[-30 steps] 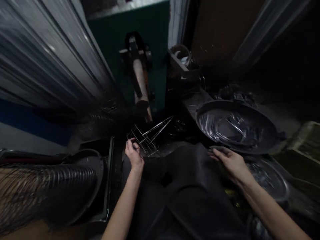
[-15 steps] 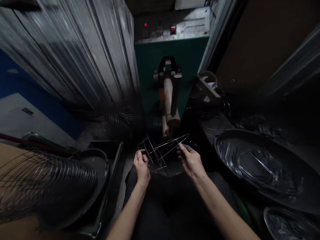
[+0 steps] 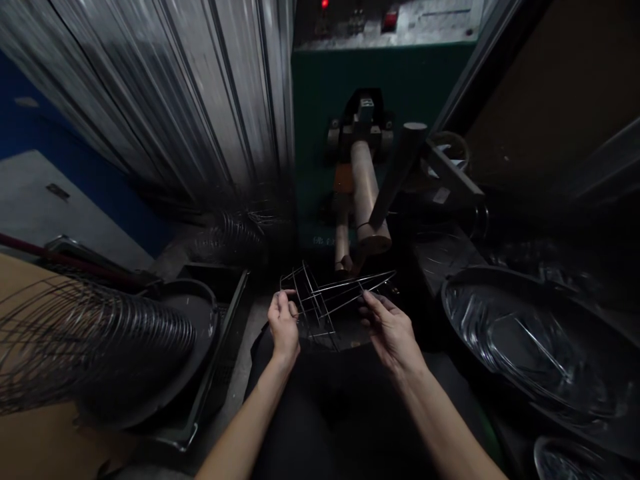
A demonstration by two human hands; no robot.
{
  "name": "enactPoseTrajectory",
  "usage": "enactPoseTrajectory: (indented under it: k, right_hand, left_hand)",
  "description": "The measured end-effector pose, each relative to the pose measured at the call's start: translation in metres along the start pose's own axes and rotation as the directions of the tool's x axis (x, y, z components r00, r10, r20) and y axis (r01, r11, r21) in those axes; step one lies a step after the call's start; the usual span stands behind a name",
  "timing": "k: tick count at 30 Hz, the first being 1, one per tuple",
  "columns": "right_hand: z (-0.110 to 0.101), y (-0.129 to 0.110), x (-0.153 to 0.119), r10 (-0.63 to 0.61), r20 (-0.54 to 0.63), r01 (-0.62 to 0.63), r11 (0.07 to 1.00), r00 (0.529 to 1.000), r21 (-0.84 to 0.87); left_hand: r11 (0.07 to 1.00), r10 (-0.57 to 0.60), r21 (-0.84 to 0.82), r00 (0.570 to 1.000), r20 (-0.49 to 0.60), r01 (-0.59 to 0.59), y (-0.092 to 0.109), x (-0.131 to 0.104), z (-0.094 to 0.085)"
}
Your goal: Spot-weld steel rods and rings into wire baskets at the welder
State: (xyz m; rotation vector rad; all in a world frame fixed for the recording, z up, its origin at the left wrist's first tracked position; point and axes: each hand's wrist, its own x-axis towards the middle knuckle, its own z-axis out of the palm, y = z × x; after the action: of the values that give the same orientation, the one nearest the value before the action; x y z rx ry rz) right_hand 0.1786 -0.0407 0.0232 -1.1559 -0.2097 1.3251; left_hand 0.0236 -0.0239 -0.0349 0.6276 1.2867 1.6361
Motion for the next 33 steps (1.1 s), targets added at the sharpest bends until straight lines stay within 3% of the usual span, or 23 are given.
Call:
enactPoseTrajectory:
  k: [18,21,27,33]
  right_hand:
    - [0.022,-0.002,0.0,0.041,-0.084,-0.038,0.999,0.996,0.035]
    - [0.023,-0.004,-0.001,0.058,-0.08,-0.055,0.998,0.995,0.036]
    - [0.018,-0.006,-0.005,0.093,-0.051,-0.089,0.994,0.994,0.066]
    - [0.004,-0.005,-0.013,0.068,-0.061,-0.065,0.997,0.996,0.048]
  left_hand:
    - [1.0,0.001,0.016,1.0,0.001,-0.001,0.017,0.006,0.001]
    - [0.999,-0.046,-0.003,0.999,0.02,0.046,0.024,0.005,0.001]
    - [0.988,-0.134,-0.076,0.991,0.023,0.136,0.033,0.001,0.005]
    - [0.993,-0.092,-0.063,0.994,0.053,0.095,0.03,0.005,0.002]
